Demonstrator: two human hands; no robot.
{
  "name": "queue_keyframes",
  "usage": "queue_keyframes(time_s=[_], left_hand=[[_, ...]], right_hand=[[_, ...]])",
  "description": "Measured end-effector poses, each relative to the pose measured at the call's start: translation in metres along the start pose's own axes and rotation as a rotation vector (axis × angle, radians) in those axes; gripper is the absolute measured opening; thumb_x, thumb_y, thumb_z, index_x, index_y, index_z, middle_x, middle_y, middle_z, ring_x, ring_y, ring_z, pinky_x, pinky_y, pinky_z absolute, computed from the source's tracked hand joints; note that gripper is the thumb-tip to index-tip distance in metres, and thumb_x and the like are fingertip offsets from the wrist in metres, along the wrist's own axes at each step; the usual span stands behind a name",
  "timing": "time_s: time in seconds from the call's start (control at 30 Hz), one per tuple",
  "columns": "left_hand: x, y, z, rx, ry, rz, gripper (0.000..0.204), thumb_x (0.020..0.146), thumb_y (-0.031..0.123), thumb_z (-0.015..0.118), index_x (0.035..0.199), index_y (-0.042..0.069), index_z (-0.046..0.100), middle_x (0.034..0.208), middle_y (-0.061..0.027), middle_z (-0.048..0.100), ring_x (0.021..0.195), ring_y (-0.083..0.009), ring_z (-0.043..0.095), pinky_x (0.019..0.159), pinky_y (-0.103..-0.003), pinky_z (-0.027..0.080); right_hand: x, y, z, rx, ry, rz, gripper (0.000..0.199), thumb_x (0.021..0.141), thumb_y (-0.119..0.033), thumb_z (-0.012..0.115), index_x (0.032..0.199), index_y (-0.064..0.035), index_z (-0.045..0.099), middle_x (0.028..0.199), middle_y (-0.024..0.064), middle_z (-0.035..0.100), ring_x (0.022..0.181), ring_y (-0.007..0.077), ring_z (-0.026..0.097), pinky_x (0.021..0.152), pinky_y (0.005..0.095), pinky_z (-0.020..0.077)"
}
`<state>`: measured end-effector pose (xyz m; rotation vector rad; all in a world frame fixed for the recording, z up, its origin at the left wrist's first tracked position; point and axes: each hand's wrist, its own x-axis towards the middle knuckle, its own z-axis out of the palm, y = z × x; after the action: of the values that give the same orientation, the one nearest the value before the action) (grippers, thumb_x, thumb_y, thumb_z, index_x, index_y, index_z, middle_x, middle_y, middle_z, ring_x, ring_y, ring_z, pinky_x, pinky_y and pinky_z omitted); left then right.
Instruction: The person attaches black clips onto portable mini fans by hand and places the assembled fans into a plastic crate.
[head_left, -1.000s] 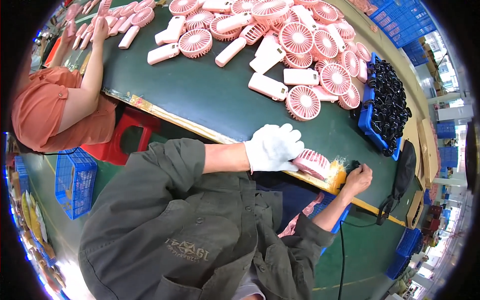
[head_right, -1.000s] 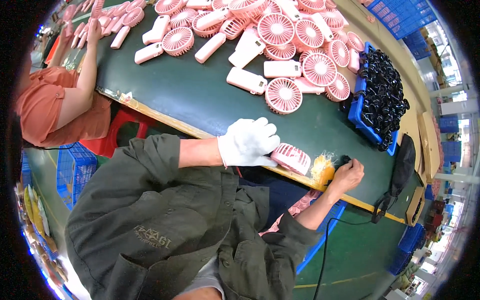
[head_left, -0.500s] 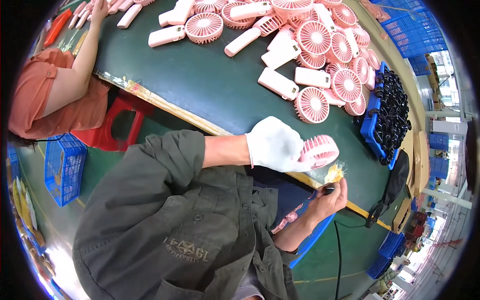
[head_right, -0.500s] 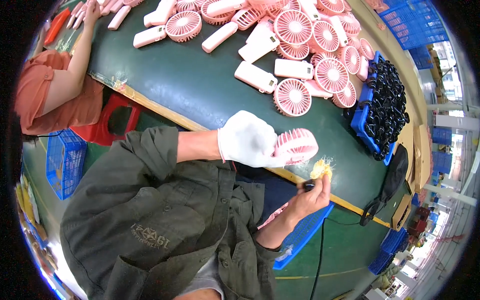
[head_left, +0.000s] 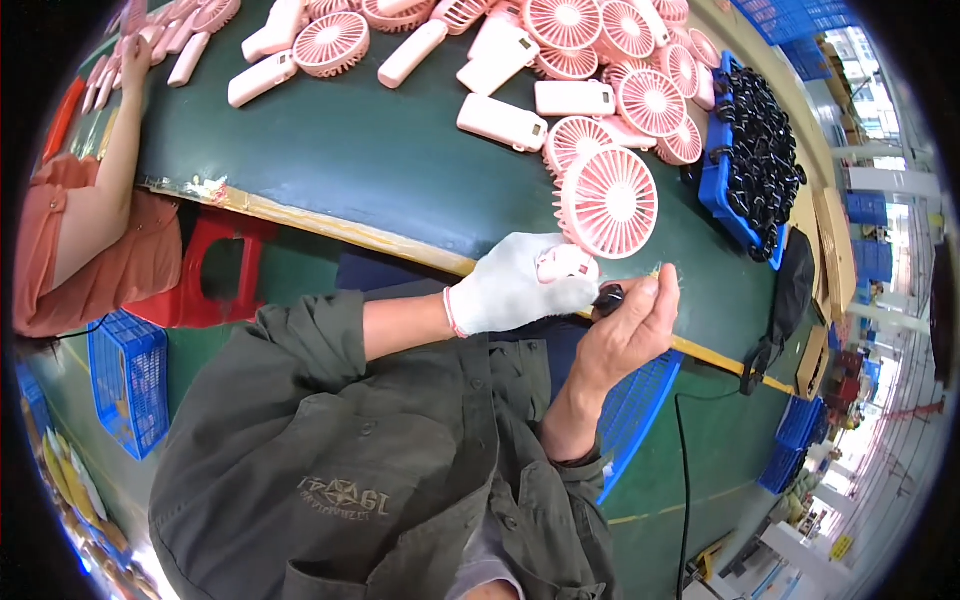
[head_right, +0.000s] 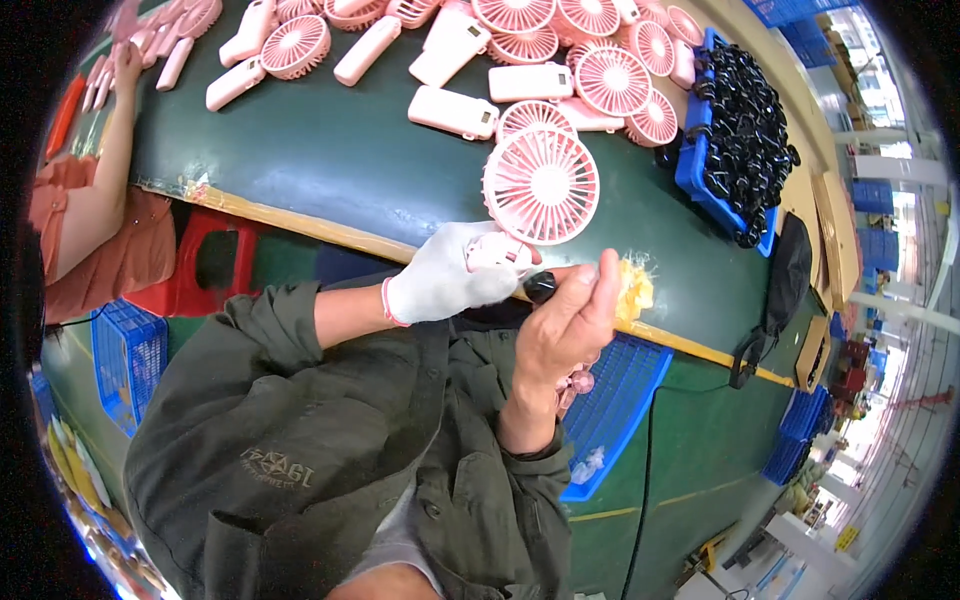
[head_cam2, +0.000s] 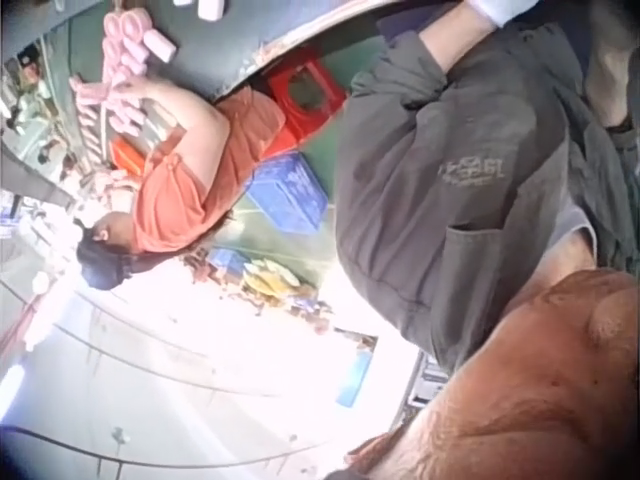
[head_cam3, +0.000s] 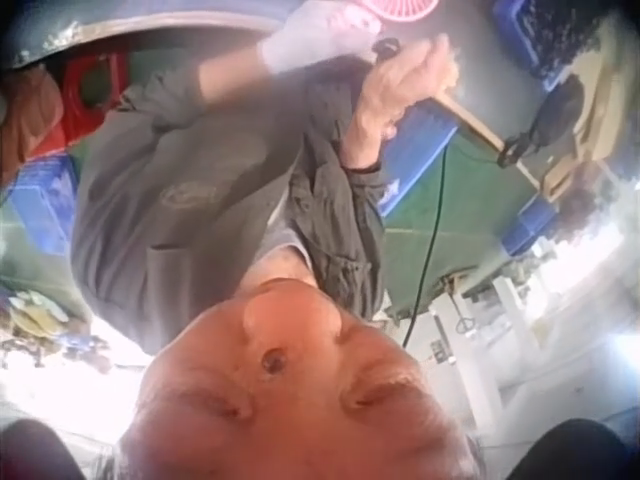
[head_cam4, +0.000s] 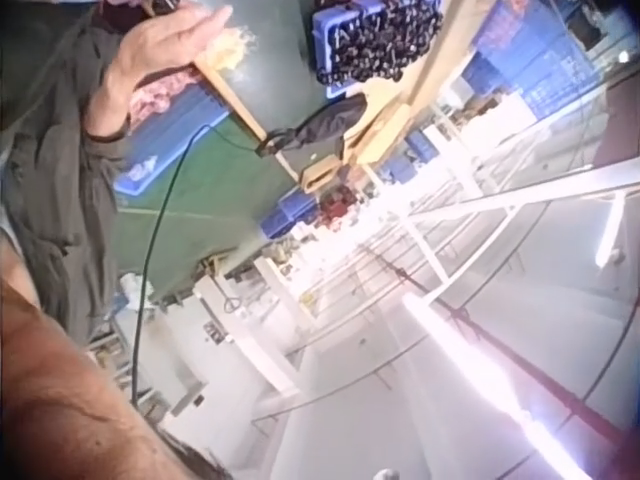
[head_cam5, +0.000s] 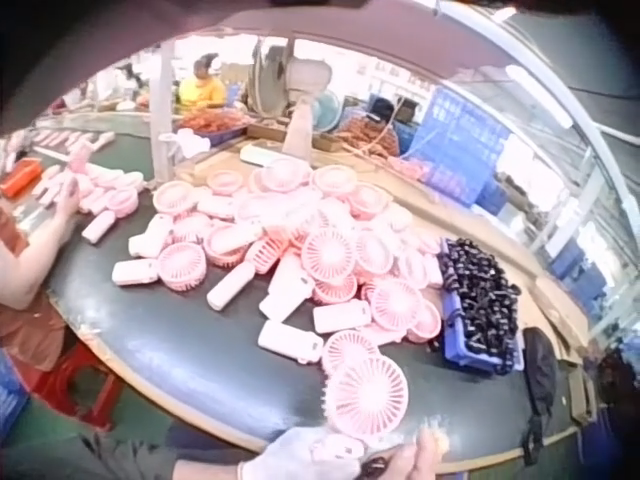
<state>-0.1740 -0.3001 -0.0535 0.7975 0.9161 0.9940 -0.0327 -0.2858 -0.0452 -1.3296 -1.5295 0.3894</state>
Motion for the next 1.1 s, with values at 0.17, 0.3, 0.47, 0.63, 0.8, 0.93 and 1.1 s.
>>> queue_keyframes(time_s=[0.17, 0.3, 0.47, 0.63, 0.8, 0.93, 1.1], left_hand=[[0.010, -0.014, 0.006, 0.417, 0.124, 0.471, 0.038, 0.069, 0.032, 0.080, 0.096, 0.007, 0.068, 0.084, -0.0091, 0.067, 0.074, -0.0259, 0.066, 0.069, -0.033, 0.053], [0.013, -0.015, 0.009, 0.564, 0.124, 0.613, 0.046, 0.065, 0.037, 0.083, 0.098, 0.009, 0.068, 0.083, -0.0089, 0.068, 0.076, -0.0282, 0.067, 0.069, -0.034, 0.054], [0.021, -0.013, 0.011, 0.579, 0.130, 0.598, 0.045, 0.066, 0.041, 0.082, 0.097, 0.010, 0.069, 0.081, -0.0097, 0.068, 0.075, -0.0296, 0.067, 0.067, -0.036, 0.053], [0.027, -0.009, 0.011, 0.754, 0.075, 0.460, 0.044, 0.064, 0.031, 0.084, 0.097, 0.006, 0.069, 0.082, -0.0106, 0.070, 0.072, -0.0212, 0.067, 0.069, -0.032, 0.053], [0.033, -0.014, 0.007, 0.778, 0.079, 0.466, 0.035, 0.064, 0.031, 0.083, 0.088, 0.008, 0.070, 0.076, -0.0088, 0.069, 0.068, -0.0224, 0.067, 0.063, -0.031, 0.053], [0.037, -0.018, 0.008, 0.857, 0.135, 0.554, 0.029, 0.068, 0.030, 0.080, 0.086, 0.009, 0.070, 0.074, -0.0089, 0.068, 0.067, -0.0244, 0.068, 0.060, -0.033, 0.053], [0.039, -0.015, 0.012, 0.806, 0.262, 0.579, 0.030, 0.075, 0.042, 0.069, 0.071, 0.012, 0.067, 0.063, -0.0098, 0.062, 0.060, -0.0309, 0.063, 0.051, -0.039, 0.048]], right_hand=[[-0.009, 0.001, 0.000, 0.215, -0.020, 0.033, 0.049, 0.096, -0.007, 0.056, 0.135, 0.0115, 0.034, 0.074, 0.0076, 0.062, 0.064, 0.0087, 0.056, 0.060, 0.0221, 0.0446], [-0.011, 0.000, 0.002, 0.291, 0.044, 0.116, 0.049, 0.097, -0.009, 0.055, 0.135, 0.0118, 0.031, 0.073, 0.0064, 0.057, 0.062, 0.0073, 0.053, 0.058, 0.0217, 0.0425], [-0.008, 0.015, 0.008, 0.046, 0.080, -0.040, 0.057, 0.103, -0.034, 0.043, 0.129, 0.0168, 0.036, 0.081, 0.0050, 0.055, 0.076, 0.0137, 0.050, 0.074, 0.0309, 0.0413], [-0.005, 0.032, 0.022, 0.110, 0.121, -0.232, 0.076, 0.100, -0.054, 0.041, 0.130, 0.0155, 0.038, 0.095, 0.0169, 0.064, 0.094, 0.0206, 0.062, 0.083, 0.0300, 0.0468], [-0.017, 0.043, 0.010, 0.440, 0.097, 0.165, 0.060, 0.103, -0.038, 0.045, 0.132, 0.0138, 0.039, 0.080, 0.0104, 0.064, 0.067, 0.0093, 0.058, 0.062, 0.0220, 0.0446], [-0.016, 0.035, 0.019, 0.306, 0.180, 0.193, 0.046, 0.103, -0.023, 0.048, 0.131, 0.0129, 0.040, 0.071, 0.0020, 0.056, 0.065, 0.0055, 0.049, 0.061, 0.0214, 0.0408], [-0.018, 0.042, 0.009, 0.330, 0.151, 0.249, 0.043, 0.102, -0.020, 0.051, 0.129, 0.0119, 0.043, 0.066, -0.0009, 0.053, 0.062, 0.0049, 0.046, 0.058, 0.0221, 0.0390]])
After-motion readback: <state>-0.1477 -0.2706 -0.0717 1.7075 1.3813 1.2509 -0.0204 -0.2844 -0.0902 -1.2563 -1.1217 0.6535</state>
